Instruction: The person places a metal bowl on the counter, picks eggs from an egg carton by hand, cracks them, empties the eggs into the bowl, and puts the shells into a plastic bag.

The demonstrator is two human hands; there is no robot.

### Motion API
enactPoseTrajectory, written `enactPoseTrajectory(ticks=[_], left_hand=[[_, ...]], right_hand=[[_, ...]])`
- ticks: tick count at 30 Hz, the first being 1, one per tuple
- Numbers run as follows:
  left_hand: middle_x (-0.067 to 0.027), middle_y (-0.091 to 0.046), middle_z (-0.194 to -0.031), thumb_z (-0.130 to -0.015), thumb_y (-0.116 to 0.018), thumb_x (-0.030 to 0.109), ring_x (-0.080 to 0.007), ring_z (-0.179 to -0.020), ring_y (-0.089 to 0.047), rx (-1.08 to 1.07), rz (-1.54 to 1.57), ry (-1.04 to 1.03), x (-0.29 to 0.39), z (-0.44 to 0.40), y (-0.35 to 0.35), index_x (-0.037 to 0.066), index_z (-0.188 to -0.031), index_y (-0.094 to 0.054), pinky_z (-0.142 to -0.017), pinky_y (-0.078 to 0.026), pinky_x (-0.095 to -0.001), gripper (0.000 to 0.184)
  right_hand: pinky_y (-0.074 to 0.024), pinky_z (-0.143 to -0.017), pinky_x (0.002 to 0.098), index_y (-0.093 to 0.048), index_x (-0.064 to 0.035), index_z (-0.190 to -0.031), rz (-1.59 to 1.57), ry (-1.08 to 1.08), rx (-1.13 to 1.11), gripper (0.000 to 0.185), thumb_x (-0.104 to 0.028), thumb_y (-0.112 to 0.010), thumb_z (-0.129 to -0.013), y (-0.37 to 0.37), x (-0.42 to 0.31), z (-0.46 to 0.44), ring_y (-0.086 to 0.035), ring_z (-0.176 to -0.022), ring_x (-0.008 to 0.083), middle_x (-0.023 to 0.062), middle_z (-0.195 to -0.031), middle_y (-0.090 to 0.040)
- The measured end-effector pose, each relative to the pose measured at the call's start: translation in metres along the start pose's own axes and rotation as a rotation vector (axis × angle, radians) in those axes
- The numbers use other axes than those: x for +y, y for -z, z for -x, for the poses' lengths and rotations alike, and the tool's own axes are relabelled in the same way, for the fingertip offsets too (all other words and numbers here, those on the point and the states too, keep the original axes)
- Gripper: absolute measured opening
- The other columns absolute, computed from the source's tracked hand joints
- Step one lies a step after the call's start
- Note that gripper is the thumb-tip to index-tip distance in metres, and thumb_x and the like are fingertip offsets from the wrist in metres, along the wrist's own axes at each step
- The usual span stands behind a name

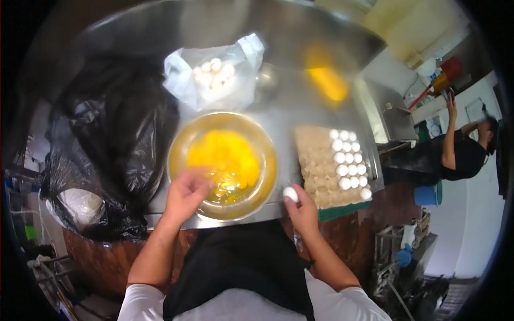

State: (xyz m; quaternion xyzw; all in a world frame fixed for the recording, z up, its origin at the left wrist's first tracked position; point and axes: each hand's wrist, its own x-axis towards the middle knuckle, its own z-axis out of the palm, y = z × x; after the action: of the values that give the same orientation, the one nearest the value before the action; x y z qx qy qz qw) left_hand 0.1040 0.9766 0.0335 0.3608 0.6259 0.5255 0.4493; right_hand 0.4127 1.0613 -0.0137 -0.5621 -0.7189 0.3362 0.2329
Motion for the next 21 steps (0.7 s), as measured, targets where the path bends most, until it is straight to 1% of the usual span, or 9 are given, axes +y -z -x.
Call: enactPoseTrajectory(ticks=[3,6,7,9,12,13,15,18,21], left_hand=[[0.0008,-0.064,-0.088,-0.085,-0.071,0.005,-0.0036,-0.077,-0.056,-0.053,0.051,0.012,0.002,0.000,-0.003,0.002,-0.119,-0.063,-0.072,-0.045,-0.0188,0.035],[-0.0002,-0.066,-0.092,-0.082,-0.074,0.007,-0.0049,-0.081,-0.057,-0.174,0.056,-0.097,0.007,-0.001,-0.018,0.004,-0.122,-0.063,-0.072,-0.046,-0.0206,0.041],[-0.0021,-0.067,-0.093,-0.082,-0.075,0.010,-0.0070,-0.081,-0.058,-0.186,0.035,-0.128,0.013,-0.001,-0.024,0.004,-0.121,-0.063,-0.072,-0.047,-0.0222,0.042],[-0.0060,-0.069,-0.096,-0.081,-0.077,0.014,-0.0113,-0.082,-0.061,-0.209,-0.012,-0.188,0.026,-0.001,-0.035,0.004,-0.120,-0.064,-0.074,-0.050,-0.0255,0.042],[-0.0061,-0.070,-0.100,-0.080,-0.077,0.019,-0.0136,-0.081,-0.062,-0.190,-0.183,-0.214,0.035,-0.006,-0.040,0.007,-0.120,-0.065,-0.074,-0.050,-0.0265,0.043],[-0.0060,-0.071,-0.097,-0.079,-0.075,0.023,-0.0145,-0.077,-0.063,-0.163,-0.222,-0.249,0.037,-0.007,-0.040,0.010,-0.119,-0.066,-0.072,-0.051,-0.0275,0.043],[-0.0063,-0.071,-0.095,-0.079,-0.075,0.022,-0.0148,-0.074,-0.063,-0.164,-0.234,-0.197,0.037,-0.008,-0.037,0.011,-0.118,-0.067,-0.069,-0.052,-0.0280,0.041],[-0.0069,-0.071,-0.092,-0.078,-0.074,0.020,-0.0150,-0.069,-0.064,-0.137,-0.234,-0.175,0.032,-0.010,-0.036,0.010,-0.116,-0.068,-0.067,-0.052,-0.0286,0.039],[-0.0080,-0.071,-0.091,-0.078,-0.073,0.020,-0.0151,-0.067,-0.064,-0.110,-0.256,-0.156,0.027,-0.011,-0.035,0.008,-0.113,-0.068,-0.065,-0.052,-0.0286,0.038]], right_hand=[[-0.0499,-0.056,0.0274,-0.058,-0.0059,-0.121,-0.800,-0.489,-0.229,0.038,-0.034,-0.052,-0.096,0.007,-0.022,-0.020,-0.061,-0.062,0.0158,0.0076,-0.091,-0.067],[-0.0470,-0.052,0.0263,-0.055,-0.0075,-0.122,-1.115,-0.528,-0.489,0.042,-0.040,-0.042,-0.098,0.009,-0.051,-0.030,-0.059,-0.059,0.0162,0.0076,-0.085,-0.066],[-0.0455,-0.056,0.0251,-0.056,-0.0081,-0.122,-1.089,-0.482,-0.548,0.046,-0.044,-0.039,-0.098,0.009,-0.064,-0.032,-0.059,-0.064,0.0137,0.0064,-0.085,-0.066],[-0.0455,-0.056,0.0252,-0.056,-0.0076,-0.121,-1.067,-0.447,-0.572,0.046,-0.044,-0.038,-0.099,-0.002,-0.082,-0.037,-0.059,-0.064,0.0137,0.0066,-0.086,-0.066],[-0.0451,-0.055,0.0239,-0.056,-0.0063,-0.119,-0.973,-0.402,-0.574,0.048,-0.046,-0.034,-0.102,-0.019,-0.104,-0.043,-0.059,-0.064,0.0123,0.0052,-0.085,-0.063],[-0.0450,-0.055,0.0235,-0.057,-0.0061,-0.118,-0.930,-0.375,-0.574,0.048,-0.046,-0.034,-0.103,-0.024,-0.108,-0.044,-0.058,-0.064,0.0118,0.0047,-0.085,-0.063],[-0.0447,-0.054,0.0223,-0.057,-0.0058,-0.113,-0.866,-0.330,-0.554,0.046,-0.045,-0.035,-0.103,-0.030,-0.118,-0.044,-0.057,-0.063,0.0098,0.0033,-0.083,-0.060],[-0.0455,-0.054,0.0241,-0.058,-0.0062,-0.113,-0.806,-0.267,-0.509,0.040,-0.039,-0.036,-0.104,-0.041,-0.122,-0.044,-0.056,-0.061,0.0120,0.0043,-0.081,-0.060],[-0.0449,-0.053,0.0243,-0.058,-0.0066,-0.112,-0.732,-0.245,-0.518,0.037,-0.036,-0.037,-0.104,-0.046,-0.122,-0.045,-0.055,-0.061,0.0113,0.0044,-0.082,-0.059]])
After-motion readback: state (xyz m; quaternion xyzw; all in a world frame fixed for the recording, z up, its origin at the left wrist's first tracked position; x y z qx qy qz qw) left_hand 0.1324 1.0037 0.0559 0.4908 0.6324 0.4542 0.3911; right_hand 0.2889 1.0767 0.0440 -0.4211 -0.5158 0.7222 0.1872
